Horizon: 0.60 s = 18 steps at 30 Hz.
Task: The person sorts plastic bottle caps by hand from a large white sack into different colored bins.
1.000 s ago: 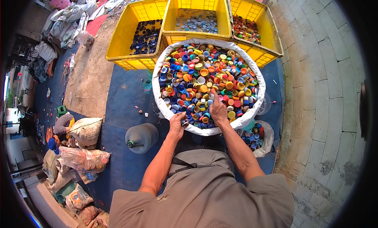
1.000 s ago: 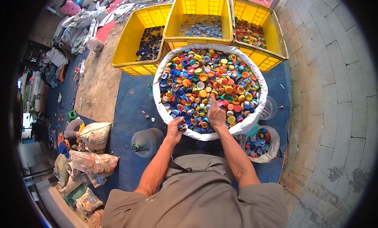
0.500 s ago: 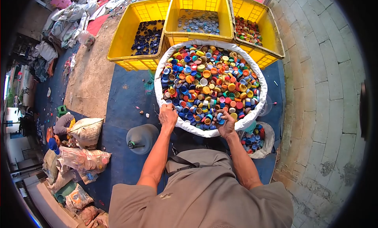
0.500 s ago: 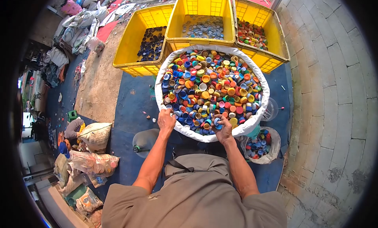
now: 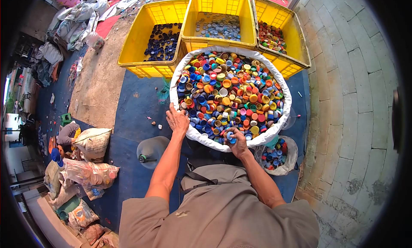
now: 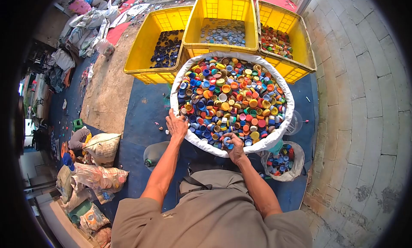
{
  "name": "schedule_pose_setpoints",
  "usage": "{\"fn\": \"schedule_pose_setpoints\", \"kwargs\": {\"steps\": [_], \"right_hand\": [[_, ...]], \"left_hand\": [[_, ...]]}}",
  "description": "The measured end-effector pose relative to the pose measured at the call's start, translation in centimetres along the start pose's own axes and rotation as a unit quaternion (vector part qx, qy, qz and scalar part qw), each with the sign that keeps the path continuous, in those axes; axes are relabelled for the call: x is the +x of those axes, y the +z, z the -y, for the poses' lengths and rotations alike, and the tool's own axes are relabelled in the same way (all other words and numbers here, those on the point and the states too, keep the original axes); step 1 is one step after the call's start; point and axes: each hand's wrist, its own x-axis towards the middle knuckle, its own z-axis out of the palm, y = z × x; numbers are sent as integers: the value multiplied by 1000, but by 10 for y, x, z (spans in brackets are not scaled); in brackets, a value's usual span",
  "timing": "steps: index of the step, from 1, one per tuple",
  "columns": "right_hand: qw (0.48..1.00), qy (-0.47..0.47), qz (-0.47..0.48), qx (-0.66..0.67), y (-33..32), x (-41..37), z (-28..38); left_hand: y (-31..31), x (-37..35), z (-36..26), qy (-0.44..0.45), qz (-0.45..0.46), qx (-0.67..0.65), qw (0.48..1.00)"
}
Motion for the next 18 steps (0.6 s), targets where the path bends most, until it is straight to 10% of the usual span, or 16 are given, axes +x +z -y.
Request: {"fn": "schedule_pose_setpoints", "kwargs": {"steps": [10,18], "right_hand": [[999,22,-6,27,5,6,8],[997,7,27,65,24,12,26]], "left_hand": [[-12,-13,-10,2,-80,-302,950],[-49,-27,-51,-192,131,-755,613]]}}
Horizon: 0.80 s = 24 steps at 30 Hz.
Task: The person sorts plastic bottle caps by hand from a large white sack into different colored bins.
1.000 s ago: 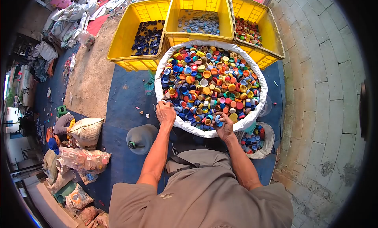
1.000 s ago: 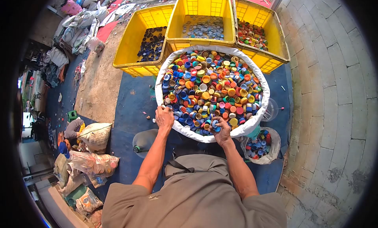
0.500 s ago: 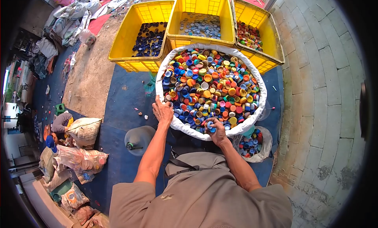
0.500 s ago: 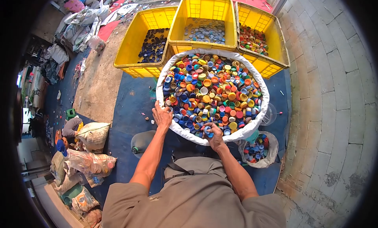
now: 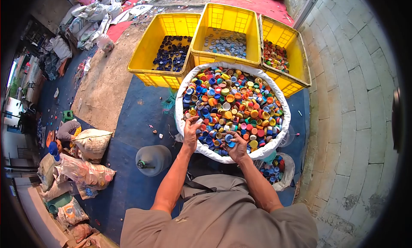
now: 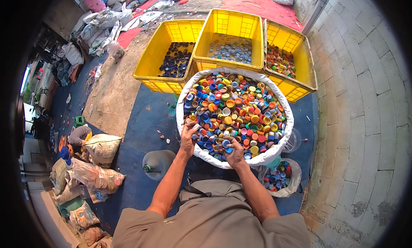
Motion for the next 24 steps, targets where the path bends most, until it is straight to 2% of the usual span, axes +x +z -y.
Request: {"fn": "schedule_pose_setpoints", "kwargs": {"steps": [3,5,7,10,12,13,14,15,16,17,18,19,20,21,23,24], "right_hand": [[999,-1,-16,46,5,3,2],[993,2,-18,115,-3,10,-2],[990,-15,-53,129,-6,12,-9],[979,-4,-134,155,-12,19,-17],[973,7,-160,166,-14,27,-16],[972,24,-197,129,-4,33,-6],[975,12,-173,141,-2,49,6],[977,-1,-147,152,1,68,22],[973,-51,-95,202,28,73,53],[962,-100,-44,250,65,69,91],[958,-141,50,246,97,63,125],[939,-194,123,258,104,69,148],[927,-210,144,276,124,61,171],[910,-244,162,292,134,58,186],[907,-302,124,265,148,41,203],[911,-314,122,239,140,40,203]], "left_hand": [[-8,4,18,-73,92,-160,980],[-2,3,28,-129,40,-190,972],[1,7,44,-174,-23,-243,954],[3,19,64,-247,-81,-183,948],[13,36,66,-268,-95,-181,941],[21,47,62,-280,-103,-180,937],[29,68,57,-267,-73,-189,942],[57,78,27,-276,-84,-223,931],[75,103,13,-159,-2,-252,955],[106,110,-32,-205,21,-321,924],[127,119,-65,-164,113,-359,912],[162,99,-112,-127,87,-384,910],[171,97,-138,-49,270,-371,887],[186,89,-163,-43,176,-395,901],[185,86,-177,34,223,-337,914],[177,89,-171,43,211,-317,924]]}}
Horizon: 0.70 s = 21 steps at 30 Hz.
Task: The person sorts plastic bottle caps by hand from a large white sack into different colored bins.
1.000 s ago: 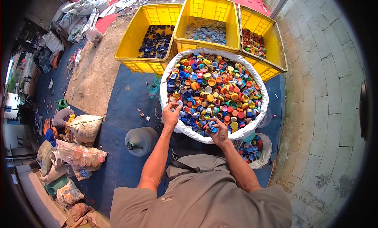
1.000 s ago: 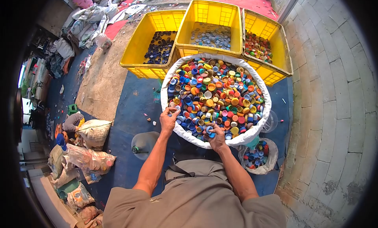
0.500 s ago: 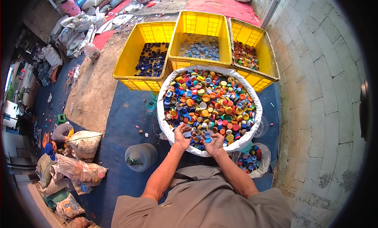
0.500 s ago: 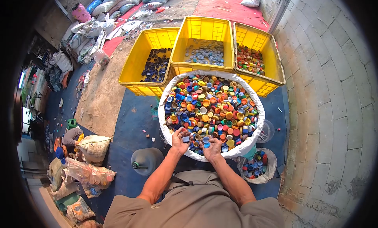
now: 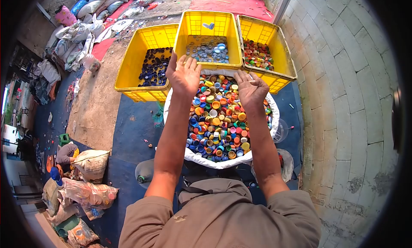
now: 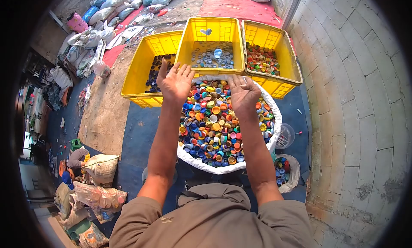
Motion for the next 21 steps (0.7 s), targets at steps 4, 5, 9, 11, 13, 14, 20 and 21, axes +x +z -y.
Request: {"fn": "schedule_pose_setpoints", "kwargs": {"steps": [4,5,9,11,13,14,20,21], "right_hand": [[984,-20,-90,-155,-85,-34,18],[969,-2,-113,-220,-105,-49,20],[837,40,-190,-512,-200,-116,29],[782,20,-190,-593,-229,-143,34],[738,-3,-184,-649,-244,-157,42],[714,-15,-181,-676,-251,-161,46],[657,-54,-188,-728,-230,-133,70],[655,-66,-189,-729,-229,-123,75]], "left_hand": [[-102,-32,23,-18,-162,102,981],[-141,-45,34,-27,-205,159,965],[-248,-126,68,-24,-236,418,877],[-242,-162,78,-29,-282,483,828],[-247,-180,81,-28,-279,520,807],[-250,-183,82,-29,-284,515,808],[-233,-165,76,-26,-289,496,819],[-236,-158,76,-10,-287,517,806]]}}
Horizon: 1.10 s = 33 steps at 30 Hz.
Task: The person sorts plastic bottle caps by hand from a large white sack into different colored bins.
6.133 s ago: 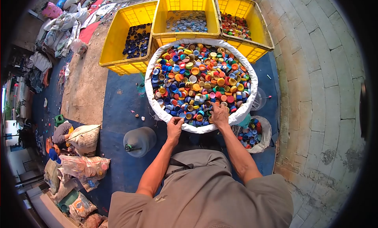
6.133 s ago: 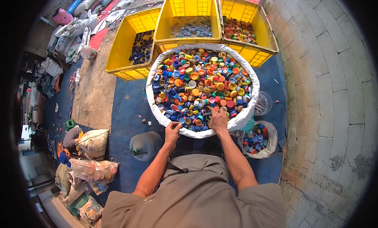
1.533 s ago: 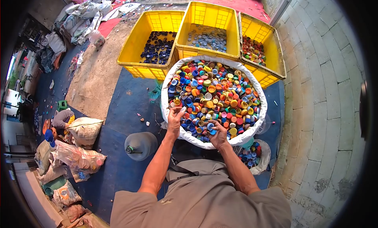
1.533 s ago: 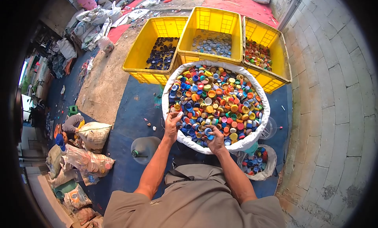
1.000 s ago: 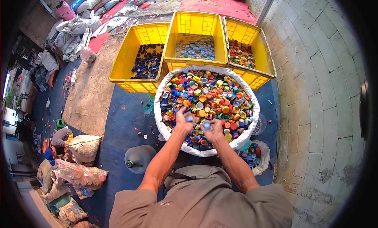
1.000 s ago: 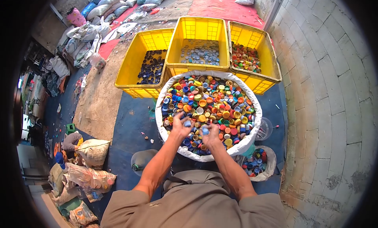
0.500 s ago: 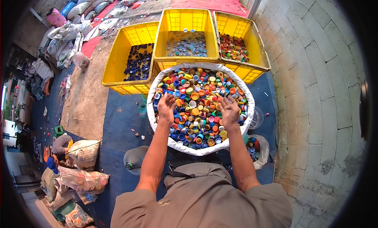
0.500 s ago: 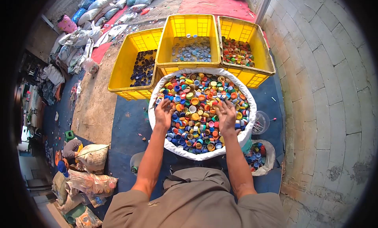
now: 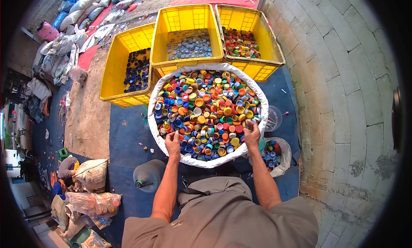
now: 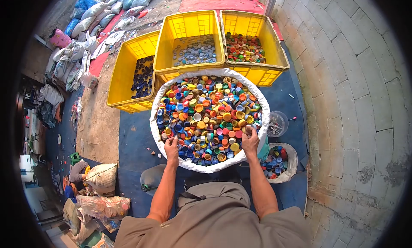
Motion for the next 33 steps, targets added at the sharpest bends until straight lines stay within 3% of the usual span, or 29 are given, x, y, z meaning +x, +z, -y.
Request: {"fn": "schedule_pose_setpoints", "kwargs": {"steps": [8,10,12,13,16,17,19,21,24,26,28,29,31,32,33], "right_hand": [[997,-36,-54,-33,-16,90,33],[987,-50,-103,-112,-22,109,40],[979,-64,-122,-154,-24,136,13],[977,-60,-113,-170,-25,141,10],[971,-62,-112,-203,-22,152,4],[963,-70,-130,-226,-22,153,1],[949,-64,-174,-257,-26,137,12],[939,35,-201,-275,-27,116,0],[936,148,-227,-223,-23,60,-42],[948,261,-177,47,-18,8,-52],[920,322,-134,179,-16,-31,-63],[924,303,-164,166,-19,-37,-67],[928,261,-224,142,-21,-40,-63],[956,172,-234,42,-25,-31,-61],[965,80,-241,-61,-32,-9,-56]], "left_hand": [[17,64,-53,100,-40,129,986],[13,84,-54,168,-85,232,954],[7,100,-49,206,-174,370,889],[5,104,-51,171,-173,396,886],[-3,116,-46,282,-149,422,849],[-5,116,-43,273,-155,467,827],[3,94,-62,159,-200,459,851],[-9,86,-54,36,-214,443,870],[-35,59,-8,-63,-213,380,898],[-53,29,30,-82,-89,170,978],[-55,0,44,-140,-83,83,983],[-55,-9,51,-146,-77,68,984],[-48,-12,52,1,-205,295,933],[-47,-13,53,74,-263,400,875],[-37,-12,27,137,-252,403,869]]}}
